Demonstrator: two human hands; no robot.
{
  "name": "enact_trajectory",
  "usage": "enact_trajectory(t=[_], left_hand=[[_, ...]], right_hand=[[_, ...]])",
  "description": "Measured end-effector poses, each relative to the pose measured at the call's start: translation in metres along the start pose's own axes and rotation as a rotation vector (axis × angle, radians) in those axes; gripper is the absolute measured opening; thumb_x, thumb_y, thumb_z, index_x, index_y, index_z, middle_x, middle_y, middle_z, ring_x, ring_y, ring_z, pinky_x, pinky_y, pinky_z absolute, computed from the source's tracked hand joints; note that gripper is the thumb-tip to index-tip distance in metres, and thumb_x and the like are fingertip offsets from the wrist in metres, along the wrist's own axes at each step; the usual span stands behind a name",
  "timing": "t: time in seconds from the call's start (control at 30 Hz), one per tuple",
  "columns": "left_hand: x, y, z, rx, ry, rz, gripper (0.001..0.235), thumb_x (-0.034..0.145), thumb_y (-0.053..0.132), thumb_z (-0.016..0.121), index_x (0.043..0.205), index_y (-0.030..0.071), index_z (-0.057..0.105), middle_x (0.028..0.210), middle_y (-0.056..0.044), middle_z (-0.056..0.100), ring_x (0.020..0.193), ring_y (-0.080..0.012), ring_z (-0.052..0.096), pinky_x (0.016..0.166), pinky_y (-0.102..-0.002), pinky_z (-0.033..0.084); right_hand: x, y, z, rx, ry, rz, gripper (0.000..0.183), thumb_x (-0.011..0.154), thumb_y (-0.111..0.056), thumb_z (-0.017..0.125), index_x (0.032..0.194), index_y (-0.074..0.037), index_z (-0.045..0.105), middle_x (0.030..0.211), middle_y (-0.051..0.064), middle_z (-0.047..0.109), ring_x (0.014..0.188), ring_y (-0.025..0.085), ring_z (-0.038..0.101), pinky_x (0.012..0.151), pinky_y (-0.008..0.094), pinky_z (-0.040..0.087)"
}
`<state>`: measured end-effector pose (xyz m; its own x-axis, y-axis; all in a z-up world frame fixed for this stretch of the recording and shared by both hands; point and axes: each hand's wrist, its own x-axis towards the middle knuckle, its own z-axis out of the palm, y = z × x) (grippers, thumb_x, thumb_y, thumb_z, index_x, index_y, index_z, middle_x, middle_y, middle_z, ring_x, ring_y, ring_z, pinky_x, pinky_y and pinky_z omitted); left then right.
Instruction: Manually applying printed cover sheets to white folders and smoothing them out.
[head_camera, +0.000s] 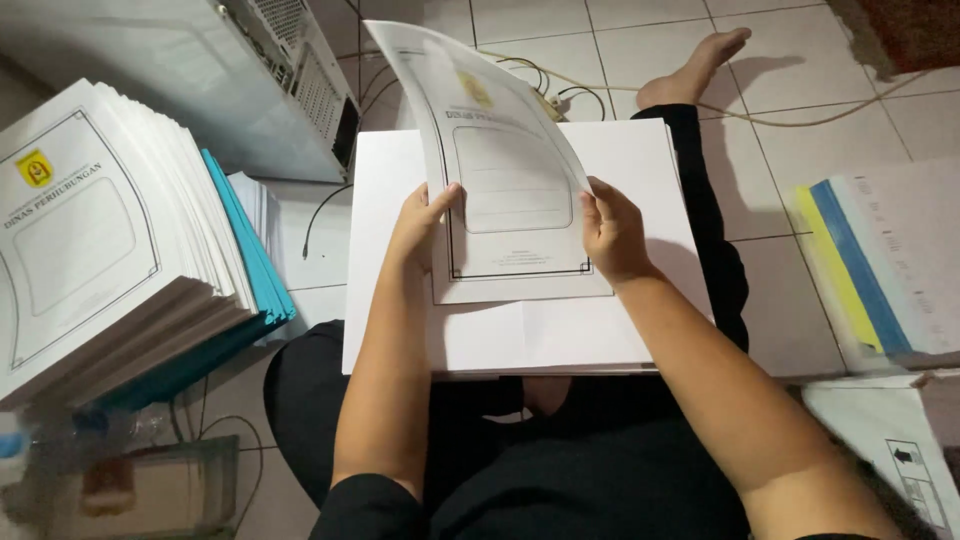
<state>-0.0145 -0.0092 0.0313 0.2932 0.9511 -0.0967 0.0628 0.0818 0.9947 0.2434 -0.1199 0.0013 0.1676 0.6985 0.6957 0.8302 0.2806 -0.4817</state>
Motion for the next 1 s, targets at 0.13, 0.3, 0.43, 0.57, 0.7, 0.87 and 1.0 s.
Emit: enact_trajectory(t=[0.13, 0.3, 0.43, 0.57, 0.7, 0.87, 1.0], left_hand=[[0.029, -0.022, 0.007, 0.115, 0.078, 0.169, 0.078, 0.096, 0.041, 0.077, 0.146, -0.010, 0.046, 0.146, -0.037, 0.047, 0.143, -0.0495, 0.036, 0.117, -0.062, 0.028], [0.015, -0.031, 0.025, 0.389, 0.263, 1.010, 0.018, 0.104, 0.012, 0.060, 0.114, 0.010, 0.074, 0.101, -0.013, 0.077, 0.095, -0.0302, 0.074, 0.079, -0.036, 0.062], [0.040, -0.053, 0.006, 0.166, 0.122, 0.092, 0.081, 0.096, 0.036, 0.073, 0.148, -0.015, 0.037, 0.148, -0.040, 0.041, 0.139, -0.0533, 0.039, 0.112, -0.062, 0.037], [0.015, -0.005, 0.004, -0.048, -0.016, 0.096, 0.080, 0.100, 0.037, 0.071, 0.151, -0.013, 0.035, 0.147, -0.037, 0.046, 0.140, -0.0483, 0.043, 0.111, -0.060, 0.037], [0.050, -0.068, 0.007, 0.011, -0.054, 0.192, 0.052, 0.107, 0.038, 0.057, 0.138, -0.003, 0.048, 0.128, -0.027, 0.059, 0.123, -0.0367, 0.055, 0.102, -0.055, 0.045], [0.009, -0.020, 0.023, 0.124, -0.017, 0.303, 0.039, 0.111, 0.040, 0.042, 0.116, 0.006, 0.061, 0.090, -0.016, 0.074, 0.081, -0.0244, 0.073, 0.069, -0.035, 0.063], [0.001, -0.023, 0.038, 0.591, -0.061, 0.632, 0.010, 0.094, 0.008, 0.055, 0.099, 0.009, 0.064, 0.092, -0.006, 0.069, 0.079, -0.0265, 0.063, 0.070, -0.038, 0.050]], right_hand=[[-0.012, 0.023, 0.013, 0.125, 0.077, 0.046, 0.008, 0.105, 0.001, 0.059, 0.113, 0.003, 0.061, 0.082, 0.024, 0.068, 0.072, 0.040, 0.068, 0.063, 0.046, 0.053], [0.023, -0.034, -0.021, 0.493, -0.144, 0.702, 0.030, 0.110, -0.020, 0.048, 0.135, -0.005, 0.054, 0.108, 0.015, 0.071, 0.096, 0.022, 0.069, 0.087, 0.042, 0.055], [0.006, 0.001, -0.001, 0.257, -0.009, 0.499, 0.033, 0.106, -0.009, 0.058, 0.136, 0.005, 0.055, 0.112, 0.034, 0.068, 0.110, 0.040, 0.067, 0.092, 0.054, 0.051], [0.020, -0.020, -0.021, 0.370, -0.106, 0.539, 0.038, 0.110, -0.023, 0.054, 0.142, -0.002, 0.051, 0.101, 0.026, 0.072, 0.092, 0.030, 0.070, 0.083, 0.045, 0.056], [0.028, -0.043, -0.068, 0.374, -0.248, 0.652, 0.042, 0.106, -0.017, 0.058, 0.143, 0.000, 0.053, 0.119, 0.026, 0.068, 0.112, 0.029, 0.064, 0.097, 0.049, 0.050], [0.007, -0.098, -0.148, 0.078, -0.300, 0.797, 0.058, 0.102, -0.015, 0.059, 0.155, 0.000, 0.041, 0.133, 0.034, 0.059, 0.129, 0.042, 0.054, 0.109, 0.058, 0.039], [-0.025, -0.086, -0.163, -0.070, -0.385, 1.005, 0.043, 0.101, -0.013, 0.051, 0.144, -0.009, 0.053, 0.137, 0.011, 0.064, 0.124, 0.033, 0.059, 0.101, 0.046, 0.044]])
